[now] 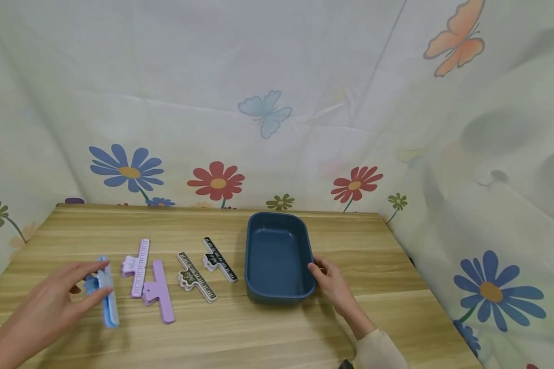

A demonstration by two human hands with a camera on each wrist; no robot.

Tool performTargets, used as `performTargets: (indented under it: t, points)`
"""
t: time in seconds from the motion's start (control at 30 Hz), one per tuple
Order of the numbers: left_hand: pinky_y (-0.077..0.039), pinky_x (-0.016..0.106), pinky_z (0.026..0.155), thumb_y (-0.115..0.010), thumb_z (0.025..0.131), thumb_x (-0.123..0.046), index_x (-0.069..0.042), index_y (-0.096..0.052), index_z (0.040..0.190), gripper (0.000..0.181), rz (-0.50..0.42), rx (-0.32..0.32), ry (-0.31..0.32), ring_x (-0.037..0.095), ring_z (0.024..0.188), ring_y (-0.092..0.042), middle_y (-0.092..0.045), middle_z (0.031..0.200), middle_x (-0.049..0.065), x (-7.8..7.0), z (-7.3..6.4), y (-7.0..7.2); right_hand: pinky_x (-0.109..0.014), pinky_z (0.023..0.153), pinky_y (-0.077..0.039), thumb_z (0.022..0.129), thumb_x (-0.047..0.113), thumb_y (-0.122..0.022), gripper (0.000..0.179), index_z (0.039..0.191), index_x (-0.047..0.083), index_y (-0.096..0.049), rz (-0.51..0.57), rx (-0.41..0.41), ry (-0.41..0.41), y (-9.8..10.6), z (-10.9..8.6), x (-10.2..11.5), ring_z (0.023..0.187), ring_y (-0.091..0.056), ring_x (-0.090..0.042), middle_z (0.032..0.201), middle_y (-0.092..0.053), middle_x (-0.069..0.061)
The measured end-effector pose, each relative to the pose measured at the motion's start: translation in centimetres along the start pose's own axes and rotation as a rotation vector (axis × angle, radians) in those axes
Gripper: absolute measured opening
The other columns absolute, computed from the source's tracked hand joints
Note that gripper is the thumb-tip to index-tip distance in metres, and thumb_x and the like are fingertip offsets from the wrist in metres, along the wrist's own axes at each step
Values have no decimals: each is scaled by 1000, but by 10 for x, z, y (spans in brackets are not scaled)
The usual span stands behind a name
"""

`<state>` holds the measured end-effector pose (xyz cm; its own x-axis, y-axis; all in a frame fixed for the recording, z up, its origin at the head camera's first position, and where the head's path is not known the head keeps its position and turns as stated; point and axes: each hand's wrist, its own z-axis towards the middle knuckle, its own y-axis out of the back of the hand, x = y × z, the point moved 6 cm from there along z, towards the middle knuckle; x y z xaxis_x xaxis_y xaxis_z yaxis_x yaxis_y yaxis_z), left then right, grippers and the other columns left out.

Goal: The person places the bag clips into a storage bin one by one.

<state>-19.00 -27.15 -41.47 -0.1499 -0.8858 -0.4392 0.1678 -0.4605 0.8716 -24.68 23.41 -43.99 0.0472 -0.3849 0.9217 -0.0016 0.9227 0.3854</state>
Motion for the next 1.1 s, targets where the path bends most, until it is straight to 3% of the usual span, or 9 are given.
performTargets:
  t: [0.17,0.3,0.5,0.63,0.87,1.03,1.1]
  points:
    - [-55,43,63,-83,89,-29,5,-65,130,56,-21,-69,-95,36,84,-64,-62,119,27,-17,5,6,-41,77,-59,107,7,-55,33,133,-12,-58,-21,-29,-9,-1,10,-23,101,-61,-38,115,-65,-27]
    - [-51,32,60,-86,86,-28,3,-68,127,55,-33,-104,-169,31,83,-65,-65,115,21,-30,10,8,-39,77,-59,107,8,-55,33,134,-12,-59,-24,-32,-12,-1,10,-23,102,-61,-37,115,-65,-27]
    - [-54,41,64,-85,87,-30,1,-67,130,56,-42,-86,-191,33,87,-66,-65,119,23,-43,19,8,-41,79,-60,107,6,-55,33,133,-13,-58,10,-21,-10,-2,7,-15,104,-61,-41,117,-64,-30]
    - [-56,39,67,-86,86,-28,0,-68,130,54,-49,-105,-250,30,90,-66,-66,120,19,-55,25,10,-37,77,-59,107,9,-57,34,135,-10,-59,18,-20,-3,-1,10,-22,103,-63,-36,118,-66,-26]
    - [-57,41,73,-80,93,-32,-2,-66,135,54,-86,-46,-273,29,97,-64,-64,127,19,-77,35,8,-32,74,-58,106,13,-59,34,134,-7,-61,47,-6,6,0,13,-27,101,-62,-32,115,-67,-21]
    - [-59,39,73,-78,94,-32,-3,-66,135,51,-123,-14,-296,32,102,-64,-63,130,19,-96,42,3,-45,79,-59,106,9,-57,33,134,-10,-60,44,-11,-1,-2,11,-23,102,-62,-38,115,-66,-26]
    - [-60,44,77,-78,95,-30,-3,-65,136,51,-148,3,-300,36,109,-63,-63,132,20,-103,44,0,-49,80,-59,107,10,-57,34,135,-10,-59,44,-6,-2,-3,11,-23,104,-62,-38,117,-65,-26]
